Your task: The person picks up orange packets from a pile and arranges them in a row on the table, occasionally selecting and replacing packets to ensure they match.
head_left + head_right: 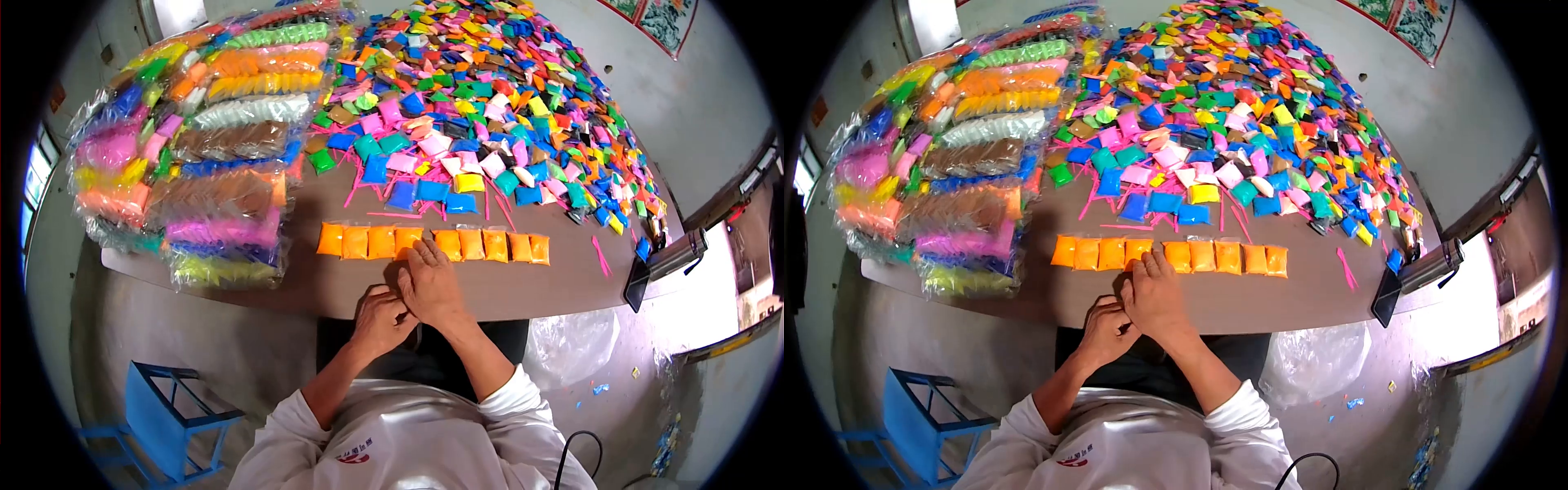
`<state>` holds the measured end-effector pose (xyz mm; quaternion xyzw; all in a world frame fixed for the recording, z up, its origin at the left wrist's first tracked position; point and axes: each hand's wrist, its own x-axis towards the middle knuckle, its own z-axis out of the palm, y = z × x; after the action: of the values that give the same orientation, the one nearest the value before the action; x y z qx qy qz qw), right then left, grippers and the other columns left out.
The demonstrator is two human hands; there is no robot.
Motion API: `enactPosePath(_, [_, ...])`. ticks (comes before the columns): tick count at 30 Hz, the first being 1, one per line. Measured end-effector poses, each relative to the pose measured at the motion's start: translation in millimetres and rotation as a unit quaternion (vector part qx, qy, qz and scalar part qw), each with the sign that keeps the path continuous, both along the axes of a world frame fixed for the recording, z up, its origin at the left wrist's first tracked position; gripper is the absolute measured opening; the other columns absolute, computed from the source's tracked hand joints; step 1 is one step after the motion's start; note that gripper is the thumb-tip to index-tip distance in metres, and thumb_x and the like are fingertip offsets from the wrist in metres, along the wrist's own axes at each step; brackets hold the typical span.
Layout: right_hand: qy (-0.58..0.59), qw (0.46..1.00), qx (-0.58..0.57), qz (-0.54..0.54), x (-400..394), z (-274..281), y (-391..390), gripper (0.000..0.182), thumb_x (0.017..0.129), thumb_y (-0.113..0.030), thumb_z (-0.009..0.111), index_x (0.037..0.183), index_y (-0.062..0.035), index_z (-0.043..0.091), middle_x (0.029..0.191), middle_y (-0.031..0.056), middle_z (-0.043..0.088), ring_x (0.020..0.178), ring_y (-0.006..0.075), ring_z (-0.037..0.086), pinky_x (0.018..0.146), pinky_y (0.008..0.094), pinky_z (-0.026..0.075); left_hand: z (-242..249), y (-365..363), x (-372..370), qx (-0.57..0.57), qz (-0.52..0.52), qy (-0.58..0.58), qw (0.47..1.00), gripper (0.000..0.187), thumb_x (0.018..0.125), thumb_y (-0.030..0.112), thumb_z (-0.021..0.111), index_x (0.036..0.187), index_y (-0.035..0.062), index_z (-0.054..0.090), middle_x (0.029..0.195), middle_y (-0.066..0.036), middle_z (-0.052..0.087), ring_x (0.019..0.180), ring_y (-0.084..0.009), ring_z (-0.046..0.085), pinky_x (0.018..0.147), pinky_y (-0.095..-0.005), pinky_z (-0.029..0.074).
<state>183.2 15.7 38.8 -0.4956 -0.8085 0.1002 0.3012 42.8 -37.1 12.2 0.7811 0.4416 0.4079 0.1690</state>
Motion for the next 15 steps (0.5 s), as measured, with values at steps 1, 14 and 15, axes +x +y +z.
enactPosePath(1, [0.007,1.0,0.014,-0.006,3,-1,-2,0.04,0.09,-0.018,0.06,0.118,0.0093,0.061,0.13,0.0332,0.057,0.13,0.0478,0.048,0.112,0.0493,0.038,0,0,0,-0.013,-0.003,0.004,1.0,0.009,0.08,0.012,0.073,0.079,0.0045,0.069,0.076,-0.009,0.068,0.077,-0.0311,0.062,0.079,-0.0394,0.048])
enactPosePath(14, [-0.026,0.988,0.059,-0.14,57,-14,-6,0.045,0.088,-0.016,0.064,0.124,0.0094,0.057,0.135,0.0328,0.054,0.131,0.0501,0.046,0.112,0.0517,0.037,0,0,3,-0.005,0.01,0.006,1.0,0.024,0.084,0.017,0.07,0.067,0.003,0.06,0.07,-0.011,0.065,0.073,-0.0327,0.061,0.082,-0.0407,0.046])
enactPosePath(15, [-0.026,0.989,0.054,-0.136,52,-15,-7,0.046,0.088,-0.016,0.064,0.125,0.0095,0.056,0.136,0.0329,0.054,0.131,0.05,0.046,0.112,0.0516,0.037,-1,0,3,-0.005,0.007,0.008,1.0,0.024,0.084,0.017,0.07,0.067,0.003,0.06,0.07,-0.011,0.065,0.073,-0.0327,0.061,0.082,-0.0407,0.046])
